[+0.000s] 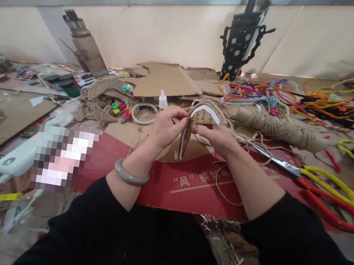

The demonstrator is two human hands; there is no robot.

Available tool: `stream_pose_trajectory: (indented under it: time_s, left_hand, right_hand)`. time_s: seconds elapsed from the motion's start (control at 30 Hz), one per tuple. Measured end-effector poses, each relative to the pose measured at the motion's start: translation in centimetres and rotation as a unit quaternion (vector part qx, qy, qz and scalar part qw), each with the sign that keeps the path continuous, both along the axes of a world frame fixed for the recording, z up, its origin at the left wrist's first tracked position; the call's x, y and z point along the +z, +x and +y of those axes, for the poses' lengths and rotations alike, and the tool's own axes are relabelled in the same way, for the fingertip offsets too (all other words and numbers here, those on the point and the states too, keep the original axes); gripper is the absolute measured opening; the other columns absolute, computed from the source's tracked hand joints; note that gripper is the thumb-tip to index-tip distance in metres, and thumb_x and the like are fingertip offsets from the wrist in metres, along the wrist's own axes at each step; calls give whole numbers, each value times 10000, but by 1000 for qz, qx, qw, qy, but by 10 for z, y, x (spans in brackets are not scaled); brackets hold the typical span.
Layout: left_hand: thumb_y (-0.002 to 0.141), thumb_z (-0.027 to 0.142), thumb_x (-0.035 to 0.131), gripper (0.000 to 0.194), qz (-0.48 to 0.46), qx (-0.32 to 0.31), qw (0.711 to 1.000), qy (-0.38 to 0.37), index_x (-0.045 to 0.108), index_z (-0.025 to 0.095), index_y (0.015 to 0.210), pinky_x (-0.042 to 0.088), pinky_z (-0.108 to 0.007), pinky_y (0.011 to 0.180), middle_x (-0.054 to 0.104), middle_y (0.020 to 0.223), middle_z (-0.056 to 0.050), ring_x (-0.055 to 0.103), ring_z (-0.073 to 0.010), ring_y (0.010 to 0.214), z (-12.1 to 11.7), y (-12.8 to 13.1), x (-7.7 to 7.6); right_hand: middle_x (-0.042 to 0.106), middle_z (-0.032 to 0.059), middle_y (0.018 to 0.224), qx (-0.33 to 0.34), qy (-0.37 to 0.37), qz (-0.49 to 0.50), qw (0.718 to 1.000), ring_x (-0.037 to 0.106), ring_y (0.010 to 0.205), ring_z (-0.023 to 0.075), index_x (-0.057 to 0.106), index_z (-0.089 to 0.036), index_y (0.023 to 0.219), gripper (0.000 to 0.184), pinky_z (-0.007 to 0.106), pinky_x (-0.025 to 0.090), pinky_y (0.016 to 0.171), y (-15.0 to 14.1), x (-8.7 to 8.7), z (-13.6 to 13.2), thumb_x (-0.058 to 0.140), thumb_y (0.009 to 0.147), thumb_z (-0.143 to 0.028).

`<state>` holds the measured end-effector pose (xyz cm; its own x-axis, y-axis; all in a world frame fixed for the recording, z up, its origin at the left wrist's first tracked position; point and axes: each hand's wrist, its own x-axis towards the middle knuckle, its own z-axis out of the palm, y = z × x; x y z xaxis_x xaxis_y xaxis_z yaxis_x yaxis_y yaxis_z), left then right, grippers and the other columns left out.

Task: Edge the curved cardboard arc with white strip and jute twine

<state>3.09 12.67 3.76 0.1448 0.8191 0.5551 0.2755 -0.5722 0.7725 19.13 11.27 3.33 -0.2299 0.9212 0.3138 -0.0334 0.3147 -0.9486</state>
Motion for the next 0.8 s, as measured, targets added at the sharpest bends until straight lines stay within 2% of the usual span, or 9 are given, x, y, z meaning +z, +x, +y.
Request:
stream_pose_trajectory:
  time_s: [0.43,0.8]
  left_hand:
    - [712,148,649,74,-10,-5,1000,-29,677,184,654,464,-267,742,660,738,-27,587,-132,725,-1,1,2]
    - [725,139,597,85,42,4,999,3,641,166,658,484,-272,723,664,734,-31,604,-129,725,2,0,0]
  right_hand:
    - [665,14,859,8,-22,5,1000,593,862,182,649,-207,826,193,359,480,863,-1,1,-1,673,650,-281]
    - [662,16,866,24,-28,10,999,588,875,183,654,-194,862,238,358,467,867,-1,0,1,674,640,-277]
